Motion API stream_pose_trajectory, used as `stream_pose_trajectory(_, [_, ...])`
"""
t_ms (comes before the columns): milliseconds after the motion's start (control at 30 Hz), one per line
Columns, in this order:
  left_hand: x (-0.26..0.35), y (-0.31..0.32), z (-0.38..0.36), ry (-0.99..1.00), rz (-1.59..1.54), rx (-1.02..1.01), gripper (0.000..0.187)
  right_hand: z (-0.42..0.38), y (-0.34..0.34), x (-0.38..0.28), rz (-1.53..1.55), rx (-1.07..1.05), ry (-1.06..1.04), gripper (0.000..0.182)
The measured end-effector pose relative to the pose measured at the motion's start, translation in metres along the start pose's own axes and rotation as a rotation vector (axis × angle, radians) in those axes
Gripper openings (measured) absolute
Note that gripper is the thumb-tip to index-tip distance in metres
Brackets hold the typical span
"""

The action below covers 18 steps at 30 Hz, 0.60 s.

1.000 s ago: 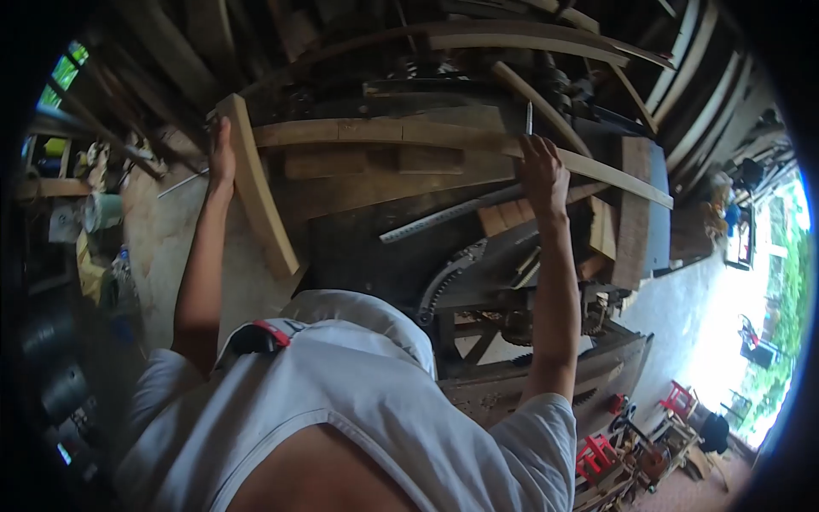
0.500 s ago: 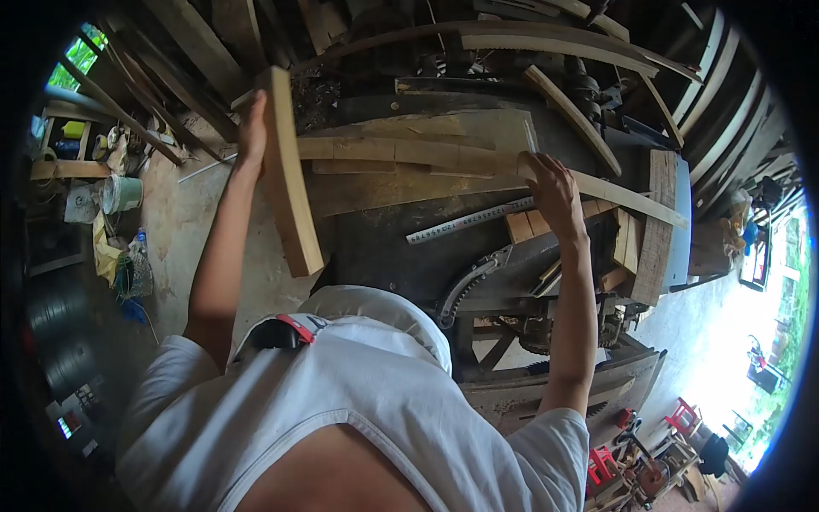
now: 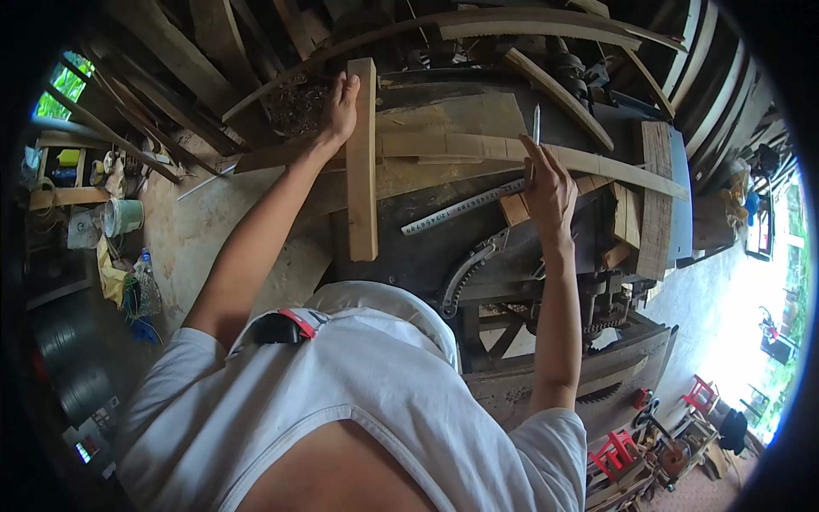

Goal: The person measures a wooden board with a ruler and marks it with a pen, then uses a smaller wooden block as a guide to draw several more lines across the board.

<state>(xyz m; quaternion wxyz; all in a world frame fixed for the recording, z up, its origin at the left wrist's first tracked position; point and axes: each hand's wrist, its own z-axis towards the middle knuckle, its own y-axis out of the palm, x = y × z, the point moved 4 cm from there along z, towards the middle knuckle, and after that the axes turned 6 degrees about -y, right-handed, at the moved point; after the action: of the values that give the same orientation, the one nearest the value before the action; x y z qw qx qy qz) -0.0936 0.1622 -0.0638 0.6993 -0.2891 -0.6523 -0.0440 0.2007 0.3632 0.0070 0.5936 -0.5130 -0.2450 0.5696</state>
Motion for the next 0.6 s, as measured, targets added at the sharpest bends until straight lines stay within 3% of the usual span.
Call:
stream_pose_trajectory(100, [-0.007, 0.005, 0.0, -0.002, 0.095, 0.054, 0.073, -0.009, -0.009, -0.021, 0.108, 0.13, -0.025, 0.033])
stream_pose_trajectory(367, [-0.048, 0.019, 0.022, 0.057, 0.125, 0.058, 0.069, -0.016, 0.012, -0.094, 0.446, 0.208, 0.035, 0.033])
stream_pose_trajectory(500, [-0.012, 0.011, 0.001, 0.007, 0.114, 0.04, 0.069, -0.011, 0.036, -0.13, 0.7, 0.144, 0.125, 0.036])
stream_pose_trajectory(600, [-0.04, 0.019, 0.019, 0.067, 0.158, 0.079, 0.067, -0.008, 0.055, -0.145, 0.741, 0.129, 0.097, 0.033])
